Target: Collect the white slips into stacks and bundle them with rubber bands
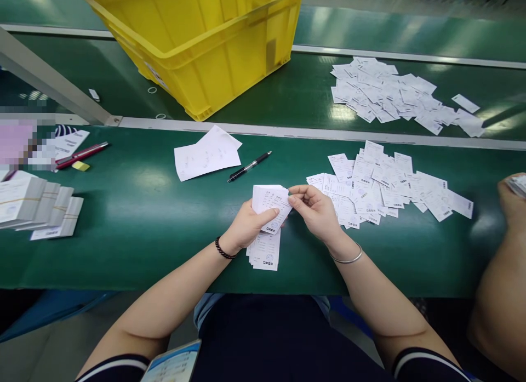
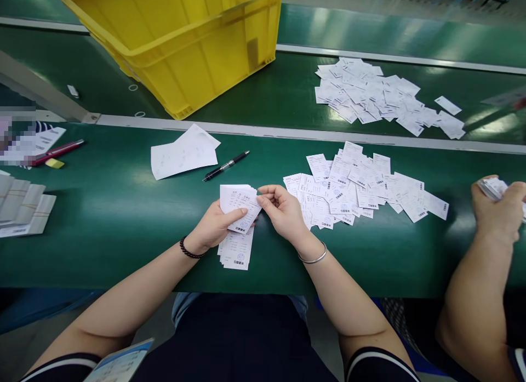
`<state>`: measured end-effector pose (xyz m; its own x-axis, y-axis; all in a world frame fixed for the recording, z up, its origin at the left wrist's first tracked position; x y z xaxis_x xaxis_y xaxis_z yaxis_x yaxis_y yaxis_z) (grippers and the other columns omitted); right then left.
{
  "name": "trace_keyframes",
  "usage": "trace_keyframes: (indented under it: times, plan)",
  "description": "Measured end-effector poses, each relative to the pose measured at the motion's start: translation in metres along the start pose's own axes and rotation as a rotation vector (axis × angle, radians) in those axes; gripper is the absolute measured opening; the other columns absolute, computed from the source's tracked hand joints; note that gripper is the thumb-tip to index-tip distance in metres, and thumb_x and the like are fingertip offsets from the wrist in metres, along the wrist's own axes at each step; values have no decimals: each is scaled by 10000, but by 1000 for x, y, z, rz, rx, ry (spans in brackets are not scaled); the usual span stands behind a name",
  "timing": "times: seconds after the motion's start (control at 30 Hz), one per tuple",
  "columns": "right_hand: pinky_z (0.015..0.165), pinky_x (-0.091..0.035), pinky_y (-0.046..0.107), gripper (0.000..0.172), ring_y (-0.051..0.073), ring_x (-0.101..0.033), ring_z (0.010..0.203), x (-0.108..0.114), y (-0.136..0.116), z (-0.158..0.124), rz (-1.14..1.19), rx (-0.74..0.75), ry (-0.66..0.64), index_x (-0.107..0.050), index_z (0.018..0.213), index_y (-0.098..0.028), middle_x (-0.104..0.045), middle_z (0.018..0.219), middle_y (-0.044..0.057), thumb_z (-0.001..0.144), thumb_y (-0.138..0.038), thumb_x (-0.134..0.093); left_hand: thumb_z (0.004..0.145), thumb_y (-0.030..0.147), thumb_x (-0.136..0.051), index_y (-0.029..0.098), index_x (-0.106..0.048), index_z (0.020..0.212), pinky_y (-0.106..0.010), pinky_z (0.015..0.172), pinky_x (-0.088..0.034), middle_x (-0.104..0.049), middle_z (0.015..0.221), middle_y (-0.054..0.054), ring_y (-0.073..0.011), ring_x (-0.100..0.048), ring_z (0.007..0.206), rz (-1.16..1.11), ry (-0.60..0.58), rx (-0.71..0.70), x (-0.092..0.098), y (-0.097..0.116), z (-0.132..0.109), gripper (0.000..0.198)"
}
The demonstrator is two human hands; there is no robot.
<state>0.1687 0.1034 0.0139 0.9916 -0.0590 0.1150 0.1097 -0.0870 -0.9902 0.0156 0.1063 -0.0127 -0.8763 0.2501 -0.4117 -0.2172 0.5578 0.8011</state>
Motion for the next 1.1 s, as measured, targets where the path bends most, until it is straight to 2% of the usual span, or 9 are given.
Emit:
trace_keyframes:
  times: [0.13, 0.23, 0.33, 0.43, 0.57, 0.7, 0.8, 0.93, 1.1]
  plan:
    - [679, -529, 318, 287, 156, -623, 713, 1, 1, -1, -26, -36, -14, -639, 872, -190, -680, 793, 34, 775, -458, -678, 695, 323, -792, 136, -666, 977, -329, 720, -575, -735, 961, -95, -214, -702, 826, -55, 91, -117, 12, 19, 3, 361]
    - [650, -531, 312, 220, 163, -646, 707, -10, 4, -7, -90, -98, -173, -647, 841, -184, -699, 796, 40, 804, -401, -649, 746, 388, -739, 139, -642, 1014, -339, 710, -580, -730, 896, -78, -196, -700, 765, -106, 201, -247, 27, 41, 3, 378]
    - [632, -521, 298, 120, 157, -654, 692, -23, 6, -15, -301, -76, -291, -656, 857, -193, -712, 804, 29, 851, -297, -597, 779, 394, -697, 148, -614, 1075, -339, 689, -587, -719, 889, -66, -187, -698, 746, -117, 266, -314, 36, 54, 3, 393]
    - [652, -504, 298, 98, 162, -650, 720, -33, 4, -21, -582, 88, -302, -649, 870, -202, -714, 806, 21, 877, -192, -552, 790, 378, -687, 152, -603, 1091, -323, 684, -591, -716, 898, -64, -180, -699, 756, -132, 269, -316, 37, 56, 4, 386]
    - [676, -485, 309, 154, 194, -628, 785, -45, -1, -28, -906, 379, -242, -638, 870, -183, -695, 816, 59, 920, -179, -493, 781, 352, -700, 145, -606, 1085, -319, 668, -592, -719, 883, -65, -175, -698, 722, -146, 259, -279, 34, 50, 5, 380]
    - [619, -450, 309, 204, 202, -582, 751, -49, -3, -33, -1071, 528, -176, -628, 797, -182, -646, 771, 77, 925, -188, -470, 777, 326, -707, 135, -612, 1060, -334, 690, -593, -721, 898, -78, -185, -703, 743, -109, 239, -249, 31, 45, 6, 355]
    - [618, -445, 305, 169, 194, -573, 749, -39, -8, -27, -948, 491, -124, -610, 794, -196, -633, 763, 66, 912, -195, -489, 798, 317, -683, 133, -619, 1051, -345, 677, -595, -727, 907, -95, -189, -703, 716, -85, 166, -177, 24, 38, 5, 319]
    - [597, -454, 282, 184, 148, -561, 656, -10, -12, -10, -480, 244, 7, -584, 828, -211, -625, 744, 25, 924, -347, -507, 782, 320, -708, 127, -646, 1021, -365, 684, -600, -731, 924, -118, -201, -704, 714, -64, 6, -37, 8, 22, 0, 314]
    - [580, -455, 274, 378, 130, -542, 622, -3, -8, -1, -32, 49, -46, -539, 750, -210, -579, 687, -9, 820, -576, -605, 763, 351, -739, 136, -668, 1033, -394, 724, -598, -729, 902, -98, -200, -700, 716, -5, -120, 40, -6, 9, -7, 352]
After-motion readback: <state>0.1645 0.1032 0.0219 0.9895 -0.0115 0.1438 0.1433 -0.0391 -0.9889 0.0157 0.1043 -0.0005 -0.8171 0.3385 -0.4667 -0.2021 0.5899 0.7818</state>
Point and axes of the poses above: each hand's wrist, its own z-axis towards the middle knuckle, its own x-axis out of the back of the hand, y = z × x, the point moved 6 cm from there along z, towards the middle knuckle
